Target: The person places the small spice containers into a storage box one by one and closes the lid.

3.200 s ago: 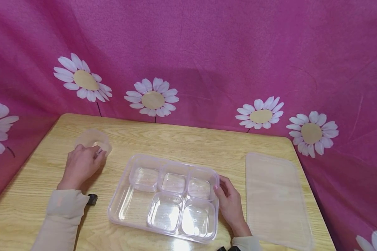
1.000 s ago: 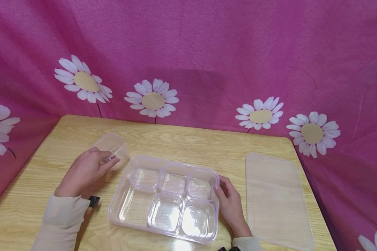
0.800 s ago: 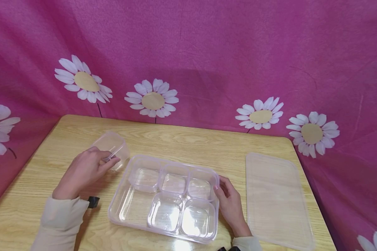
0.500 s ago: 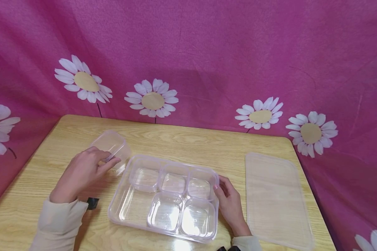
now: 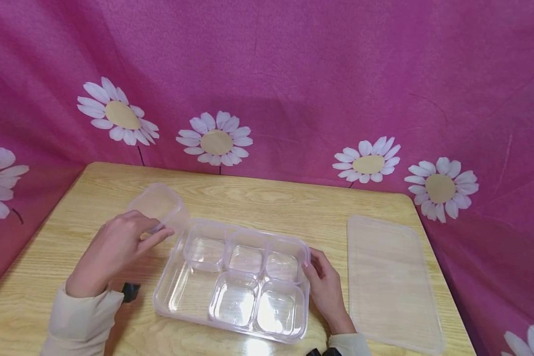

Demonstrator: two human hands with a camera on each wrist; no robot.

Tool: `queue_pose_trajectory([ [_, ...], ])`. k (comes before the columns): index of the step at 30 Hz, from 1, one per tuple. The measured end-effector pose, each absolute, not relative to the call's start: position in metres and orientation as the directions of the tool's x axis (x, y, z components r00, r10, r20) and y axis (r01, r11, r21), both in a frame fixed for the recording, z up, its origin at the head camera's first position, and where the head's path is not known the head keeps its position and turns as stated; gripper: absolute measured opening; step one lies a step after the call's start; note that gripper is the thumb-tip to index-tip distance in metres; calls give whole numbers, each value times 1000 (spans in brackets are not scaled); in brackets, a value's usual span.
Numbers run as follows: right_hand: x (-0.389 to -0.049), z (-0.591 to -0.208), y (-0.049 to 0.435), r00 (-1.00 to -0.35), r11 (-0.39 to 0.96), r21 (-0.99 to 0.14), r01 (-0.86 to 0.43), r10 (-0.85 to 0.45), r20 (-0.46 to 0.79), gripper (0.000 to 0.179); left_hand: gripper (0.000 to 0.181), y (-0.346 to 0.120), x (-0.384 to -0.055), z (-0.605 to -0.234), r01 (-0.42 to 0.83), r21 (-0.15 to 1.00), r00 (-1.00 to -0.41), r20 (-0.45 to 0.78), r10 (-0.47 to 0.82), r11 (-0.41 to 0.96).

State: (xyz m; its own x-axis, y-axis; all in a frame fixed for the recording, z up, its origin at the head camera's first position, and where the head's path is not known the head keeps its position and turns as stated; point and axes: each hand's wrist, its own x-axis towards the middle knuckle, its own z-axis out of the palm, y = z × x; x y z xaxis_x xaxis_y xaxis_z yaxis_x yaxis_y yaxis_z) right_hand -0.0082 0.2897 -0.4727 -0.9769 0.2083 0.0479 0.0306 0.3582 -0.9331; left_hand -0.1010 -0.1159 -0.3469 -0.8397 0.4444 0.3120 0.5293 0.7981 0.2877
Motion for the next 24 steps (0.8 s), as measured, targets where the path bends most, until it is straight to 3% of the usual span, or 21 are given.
queue_pose_trajectory([
  [9, -7, -474, 288, -976, 367, -929, 47, 214, 36, 32, 24, -108, -93, -344, 594, 283, -798, 329, 505, 753],
  [18, -7, -474, 287, -976, 371, -928, 41, 214, 43, 31, 18, -101, -88, -352, 737, 285, -672, 400, 623, 612],
  [24, -8, -475, 289, -975, 389, -920, 43, 219, 46, 31, 8, -101, -82, -356, 766, 352, -642, 362, 676, 538],
])
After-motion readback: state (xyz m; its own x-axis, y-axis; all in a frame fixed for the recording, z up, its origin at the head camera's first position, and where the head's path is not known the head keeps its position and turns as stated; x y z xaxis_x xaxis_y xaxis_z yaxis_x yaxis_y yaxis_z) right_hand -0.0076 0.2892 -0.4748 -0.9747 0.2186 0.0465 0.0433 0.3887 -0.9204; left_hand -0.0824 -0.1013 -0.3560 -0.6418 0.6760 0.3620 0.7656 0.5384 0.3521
